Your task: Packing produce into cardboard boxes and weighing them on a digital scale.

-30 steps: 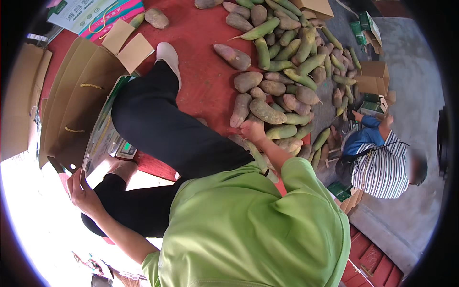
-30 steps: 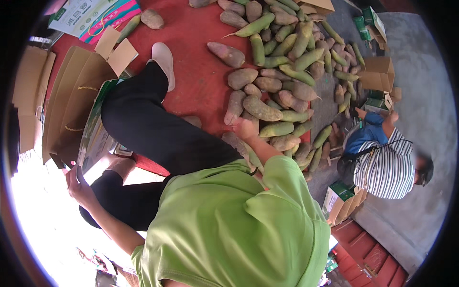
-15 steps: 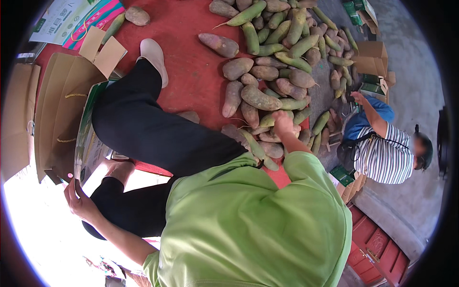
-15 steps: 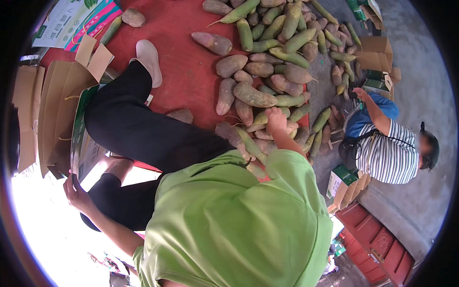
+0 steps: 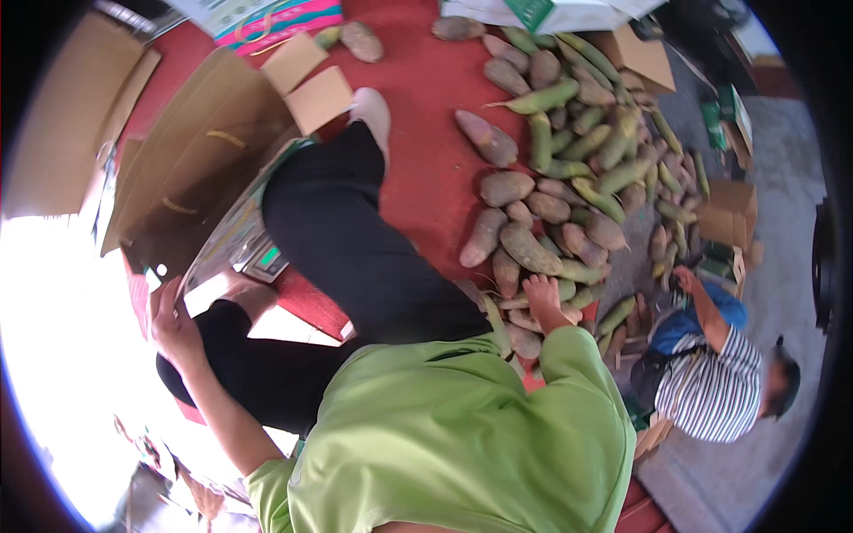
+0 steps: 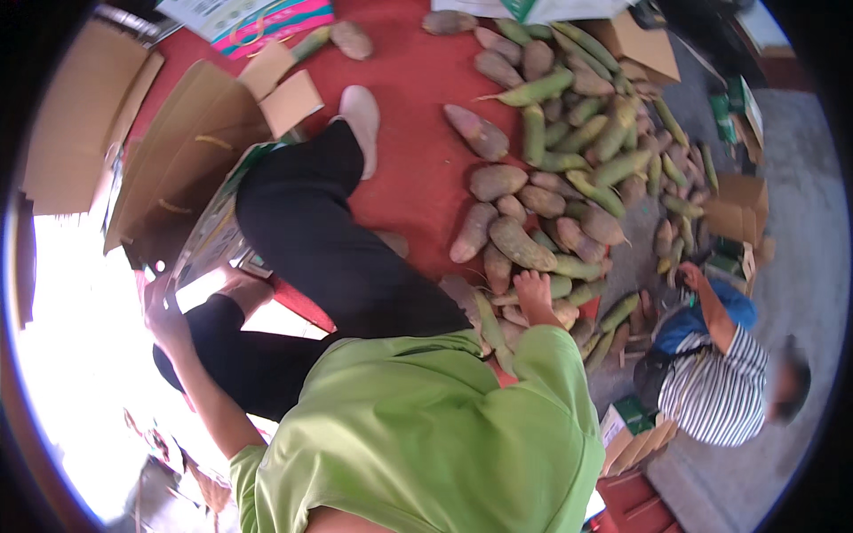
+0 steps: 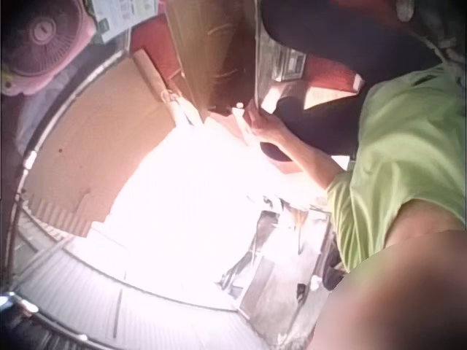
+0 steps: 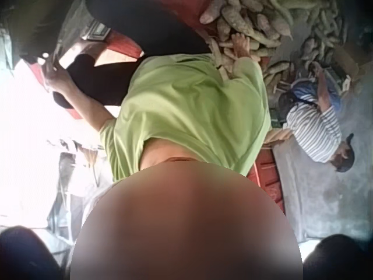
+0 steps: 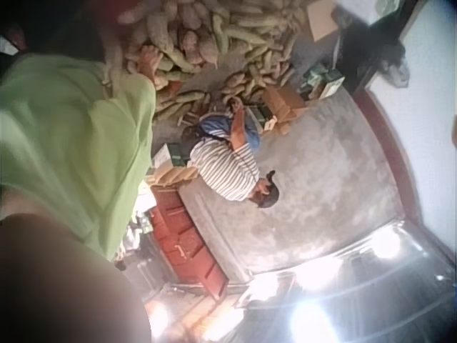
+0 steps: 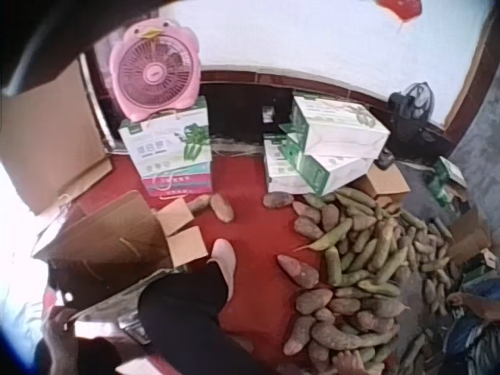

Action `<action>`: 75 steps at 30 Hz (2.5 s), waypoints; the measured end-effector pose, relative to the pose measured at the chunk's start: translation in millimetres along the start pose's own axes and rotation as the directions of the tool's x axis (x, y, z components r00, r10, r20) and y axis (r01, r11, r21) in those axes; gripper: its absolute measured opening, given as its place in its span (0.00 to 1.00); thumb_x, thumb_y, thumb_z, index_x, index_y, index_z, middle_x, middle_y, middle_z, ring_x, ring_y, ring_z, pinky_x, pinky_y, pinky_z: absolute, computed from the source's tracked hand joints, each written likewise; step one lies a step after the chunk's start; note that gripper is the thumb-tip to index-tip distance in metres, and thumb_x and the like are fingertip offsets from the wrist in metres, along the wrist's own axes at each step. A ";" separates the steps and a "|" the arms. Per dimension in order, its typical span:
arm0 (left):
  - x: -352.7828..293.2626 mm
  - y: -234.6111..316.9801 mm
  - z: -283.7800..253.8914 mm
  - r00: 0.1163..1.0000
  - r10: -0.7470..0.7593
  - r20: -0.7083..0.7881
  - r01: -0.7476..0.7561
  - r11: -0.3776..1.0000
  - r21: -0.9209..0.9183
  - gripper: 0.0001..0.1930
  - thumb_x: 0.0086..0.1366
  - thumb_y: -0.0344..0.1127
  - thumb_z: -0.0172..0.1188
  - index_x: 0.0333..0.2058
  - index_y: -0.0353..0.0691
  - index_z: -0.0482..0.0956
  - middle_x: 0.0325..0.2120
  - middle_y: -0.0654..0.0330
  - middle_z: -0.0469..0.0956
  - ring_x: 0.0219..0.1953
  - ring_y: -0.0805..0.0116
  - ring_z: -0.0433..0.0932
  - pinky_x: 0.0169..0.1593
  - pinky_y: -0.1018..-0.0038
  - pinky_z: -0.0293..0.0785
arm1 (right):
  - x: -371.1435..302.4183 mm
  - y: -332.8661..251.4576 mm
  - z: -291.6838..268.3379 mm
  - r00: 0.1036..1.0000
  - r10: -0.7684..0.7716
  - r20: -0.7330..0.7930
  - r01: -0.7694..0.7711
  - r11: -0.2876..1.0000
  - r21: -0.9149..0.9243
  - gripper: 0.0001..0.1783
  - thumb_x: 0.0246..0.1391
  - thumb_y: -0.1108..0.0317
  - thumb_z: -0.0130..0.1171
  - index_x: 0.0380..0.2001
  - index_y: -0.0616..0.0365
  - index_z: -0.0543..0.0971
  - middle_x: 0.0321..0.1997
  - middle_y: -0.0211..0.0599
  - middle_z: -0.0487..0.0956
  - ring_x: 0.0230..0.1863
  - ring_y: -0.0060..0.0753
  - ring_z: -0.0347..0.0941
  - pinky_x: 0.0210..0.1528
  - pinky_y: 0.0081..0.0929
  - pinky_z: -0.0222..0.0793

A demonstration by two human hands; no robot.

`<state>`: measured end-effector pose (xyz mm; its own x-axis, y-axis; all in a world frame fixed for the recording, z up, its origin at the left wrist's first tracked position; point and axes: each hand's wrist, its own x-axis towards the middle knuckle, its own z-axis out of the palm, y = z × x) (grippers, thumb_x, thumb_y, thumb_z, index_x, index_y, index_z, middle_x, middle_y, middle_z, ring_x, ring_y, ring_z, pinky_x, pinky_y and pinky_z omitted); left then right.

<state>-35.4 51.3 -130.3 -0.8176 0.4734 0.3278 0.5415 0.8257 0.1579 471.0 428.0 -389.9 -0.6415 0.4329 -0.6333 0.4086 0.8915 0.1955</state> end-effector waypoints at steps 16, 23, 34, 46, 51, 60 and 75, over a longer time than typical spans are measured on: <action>3.7 4.3 -15.0 0.991 -0.098 0.095 0.096 0.995 0.023 0.08 0.54 0.27 0.60 0.34 0.44 0.81 0.33 0.64 0.79 0.39 0.62 0.78 0.45 0.67 0.72 | 22.6 59.4 -166.6 0.867 0.383 -0.318 0.264 0.188 0.946 0.31 0.40 0.82 0.63 0.52 0.61 0.68 0.48 0.36 0.73 0.50 0.30 0.70 0.52 0.28 0.66; 5.6 2.7 -17.7 0.994 -0.079 0.078 0.075 0.996 0.055 0.07 0.56 0.30 0.57 0.33 0.46 0.81 0.32 0.65 0.79 0.38 0.64 0.77 0.44 0.68 0.72 | 52.4 -1.0 -407.1 0.699 0.243 -0.672 0.586 0.343 0.734 0.32 0.45 0.81 0.61 0.55 0.62 0.65 0.52 0.38 0.72 0.54 0.31 0.69 0.57 0.30 0.64; 7.5 -1.1 -19.6 0.993 -0.068 0.094 0.064 0.996 0.054 0.07 0.56 0.29 0.58 0.33 0.46 0.81 0.33 0.65 0.79 0.38 0.63 0.78 0.43 0.68 0.72 | 122.0 -217.6 -593.9 0.217 -0.554 -0.803 0.972 0.202 0.123 0.28 0.38 0.75 0.67 0.48 0.54 0.72 0.44 0.35 0.76 0.47 0.34 0.73 0.51 0.30 0.69; 9.3 1.9 -13.5 0.999 -0.017 0.043 0.014 0.997 0.072 0.07 0.52 0.29 0.57 0.30 0.47 0.80 0.30 0.69 0.78 0.35 0.68 0.78 0.39 0.70 0.72 | 195.8 -318.6 -550.8 0.393 -0.919 -0.031 0.876 0.384 -0.293 0.34 0.31 0.74 0.72 0.49 0.53 0.73 0.45 0.44 0.77 0.50 0.50 0.72 0.50 0.41 0.69; 9.7 1.2 -10.0 0.998 -0.050 0.048 0.046 0.997 0.067 0.06 0.53 0.29 0.58 0.30 0.47 0.81 0.31 0.68 0.79 0.36 0.66 0.78 0.41 0.69 0.73 | 196.6 -338.8 -542.9 0.524 -0.817 0.241 0.826 0.418 -0.379 0.27 0.36 0.67 0.72 0.45 0.54 0.78 0.44 0.40 0.79 0.50 0.46 0.73 0.50 0.40 0.70; 10.7 1.0 -8.0 0.988 -0.106 0.113 0.104 0.994 0.015 0.09 0.57 0.29 0.56 0.36 0.47 0.82 0.34 0.65 0.79 0.38 0.62 0.78 0.43 0.69 0.72 | 155.3 -201.4 -565.9 0.437 -0.626 -0.646 0.883 0.163 0.440 0.21 0.50 0.61 0.61 0.46 0.60 0.77 0.38 0.36 0.80 0.40 0.28 0.76 0.42 0.24 0.71; 9.4 2.4 -0.3 0.994 -0.087 0.070 0.084 0.996 0.041 0.06 0.61 0.32 0.58 0.36 0.43 0.82 0.34 0.64 0.80 0.35 0.64 0.80 0.38 0.70 0.74 | 80.5 46.7 -126.3 0.950 0.261 0.171 -0.289 0.532 0.795 0.08 0.49 0.65 0.58 0.20 0.56 0.78 0.20 0.37 0.77 0.28 0.33 0.76 0.29 0.34 0.69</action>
<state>-41.7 57.7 -126.5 -0.8733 0.4202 0.2465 0.4623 0.8745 0.1469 356.5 521.3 -337.3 -0.3918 0.6215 -0.6784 0.9197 0.2432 -0.3083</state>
